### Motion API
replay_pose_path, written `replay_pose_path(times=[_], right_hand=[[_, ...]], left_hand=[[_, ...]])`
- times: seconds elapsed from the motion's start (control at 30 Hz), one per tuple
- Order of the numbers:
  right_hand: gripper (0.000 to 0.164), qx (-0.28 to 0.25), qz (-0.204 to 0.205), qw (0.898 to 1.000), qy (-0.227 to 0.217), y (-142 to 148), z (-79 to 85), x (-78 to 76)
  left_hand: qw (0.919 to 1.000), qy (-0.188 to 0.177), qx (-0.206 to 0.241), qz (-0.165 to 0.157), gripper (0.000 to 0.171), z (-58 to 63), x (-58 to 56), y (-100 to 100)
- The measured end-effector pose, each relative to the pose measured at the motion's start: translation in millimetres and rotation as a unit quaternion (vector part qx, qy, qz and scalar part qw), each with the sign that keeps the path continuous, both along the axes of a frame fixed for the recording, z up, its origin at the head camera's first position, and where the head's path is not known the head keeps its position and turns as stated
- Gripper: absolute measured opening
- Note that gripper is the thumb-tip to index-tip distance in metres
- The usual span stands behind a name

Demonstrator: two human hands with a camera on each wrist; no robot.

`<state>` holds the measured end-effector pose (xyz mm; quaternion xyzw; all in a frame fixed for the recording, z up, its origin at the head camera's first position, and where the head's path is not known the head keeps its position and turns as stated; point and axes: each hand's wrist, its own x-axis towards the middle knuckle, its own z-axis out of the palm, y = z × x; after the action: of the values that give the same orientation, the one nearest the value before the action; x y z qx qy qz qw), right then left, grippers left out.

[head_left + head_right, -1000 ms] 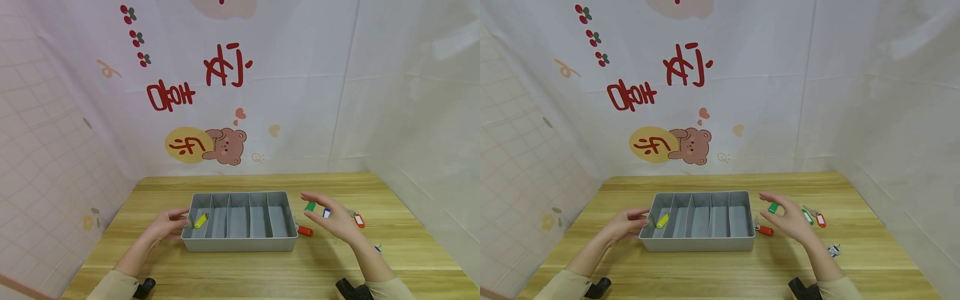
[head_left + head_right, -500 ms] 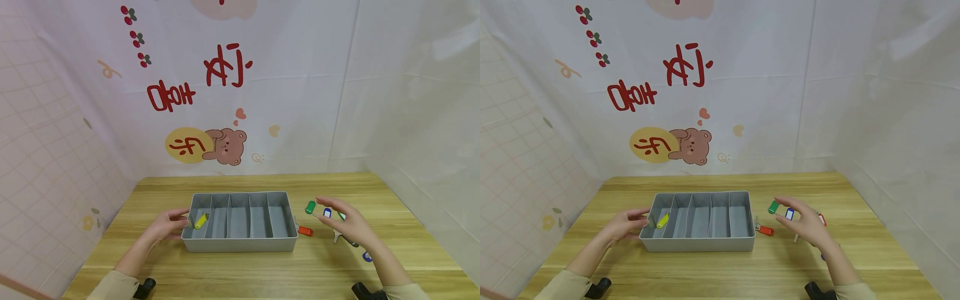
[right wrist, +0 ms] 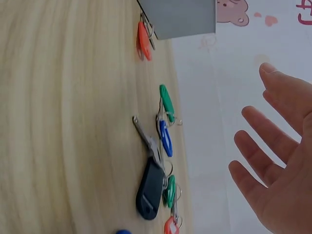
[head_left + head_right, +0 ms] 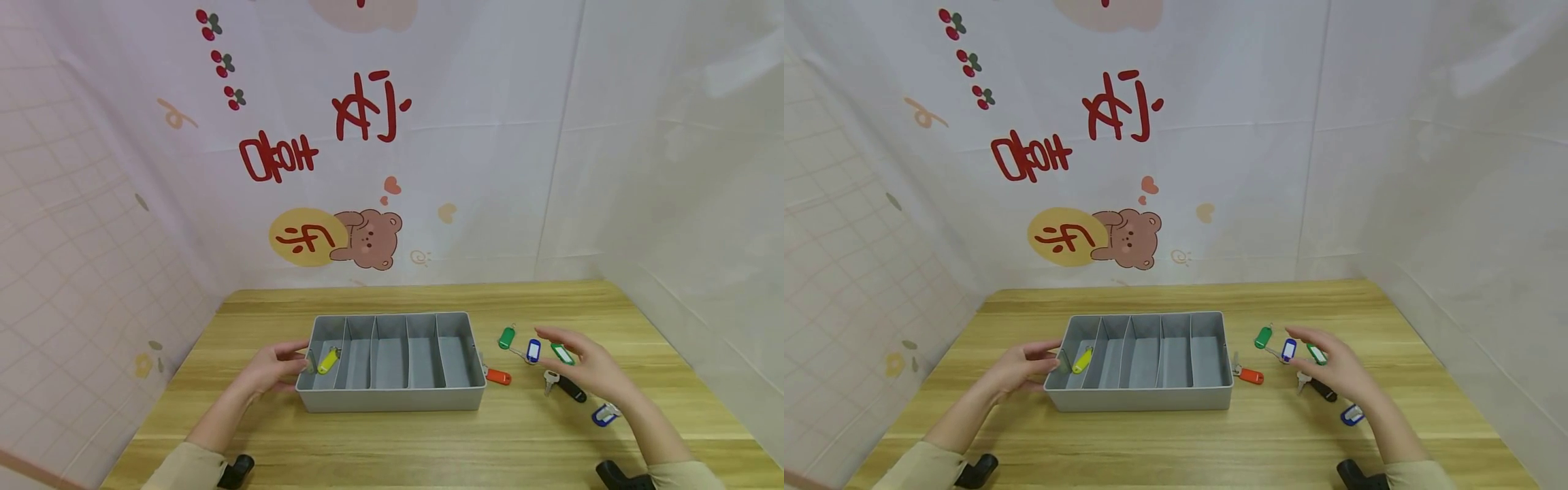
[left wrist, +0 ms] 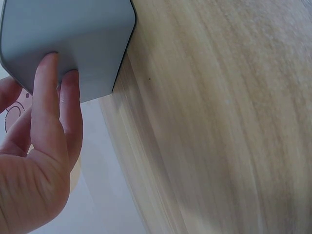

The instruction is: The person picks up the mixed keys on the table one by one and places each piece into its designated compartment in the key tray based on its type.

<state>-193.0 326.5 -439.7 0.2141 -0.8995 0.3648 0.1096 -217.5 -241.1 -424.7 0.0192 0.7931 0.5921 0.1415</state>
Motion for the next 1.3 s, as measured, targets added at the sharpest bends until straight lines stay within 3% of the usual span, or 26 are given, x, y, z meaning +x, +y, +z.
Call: replay_pose_path(times=[0.53,1.1,1.3], right_hand=[[0.045,0.046,-0.009,0.999,-0.018,26,-12.9,-3.1],[0.039,0.043,-0.003,0.994,-0.102,40,-21.1,-8.4],[0.032,0.031,0.012,0.996,-0.082,43,-24.8,-9.5]], left_hand=[[1.0000,-0.005,0.002,0.003,0.060,0.7,0.6,0],[0.9999,-0.009,0.001,0.010,0.058,1.4,1.3,2],[1.0000,-0.007,0.000,0.007,0.058,1.5,0.9,1]])
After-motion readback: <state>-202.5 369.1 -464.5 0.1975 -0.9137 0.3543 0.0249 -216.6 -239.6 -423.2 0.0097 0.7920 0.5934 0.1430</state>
